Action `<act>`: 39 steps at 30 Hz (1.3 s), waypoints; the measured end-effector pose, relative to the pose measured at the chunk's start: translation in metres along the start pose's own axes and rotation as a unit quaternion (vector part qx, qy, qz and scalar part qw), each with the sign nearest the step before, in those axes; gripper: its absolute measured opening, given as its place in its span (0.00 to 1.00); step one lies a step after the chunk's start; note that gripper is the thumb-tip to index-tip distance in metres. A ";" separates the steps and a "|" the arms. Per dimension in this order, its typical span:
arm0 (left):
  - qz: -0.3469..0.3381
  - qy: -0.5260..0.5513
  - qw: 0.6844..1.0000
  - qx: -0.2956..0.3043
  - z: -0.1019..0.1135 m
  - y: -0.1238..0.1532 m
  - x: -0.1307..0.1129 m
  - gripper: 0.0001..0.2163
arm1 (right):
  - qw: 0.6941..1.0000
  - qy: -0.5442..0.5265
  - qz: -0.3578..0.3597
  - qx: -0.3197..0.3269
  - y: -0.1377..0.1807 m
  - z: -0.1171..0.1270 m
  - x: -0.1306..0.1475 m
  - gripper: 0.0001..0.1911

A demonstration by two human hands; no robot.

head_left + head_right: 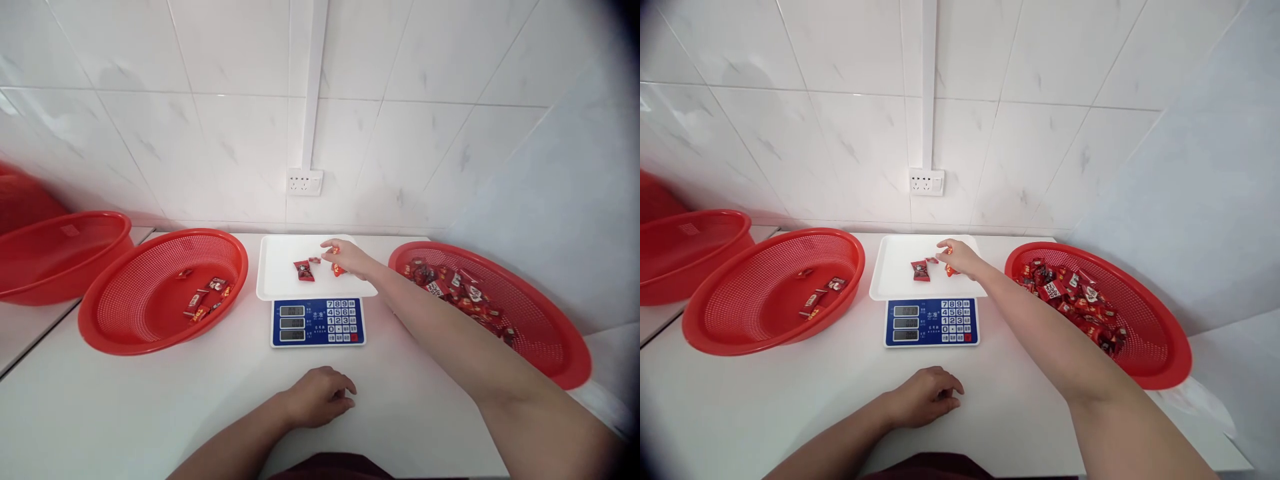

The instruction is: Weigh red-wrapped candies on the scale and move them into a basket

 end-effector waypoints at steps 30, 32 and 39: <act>0.023 0.015 1.000 0.003 0.001 0.000 0.001 0.11 | 1.000 -0.002 0.019 -0.010 -0.003 0.017 -0.002 0.12; 0.023 0.017 1.000 0.002 0.001 0.000 0.001 0.11 | 0.999 0.028 0.032 -0.005 -0.003 0.013 -0.002 0.13; 0.034 0.022 0.999 -0.005 0.002 0.000 0.003 0.10 | 0.951 0.228 0.151 -0.142 0.031 0.042 0.006 0.14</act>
Point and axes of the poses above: each hand's wrist, its own y-axis away from the middle knuckle, its own z-axis out of the back of the hand, x = y × z, the point moved 8 cm from there along -y, towards the middle knuckle, and after that the axes turned 11 degrees about -z, right-handed, at the moved point
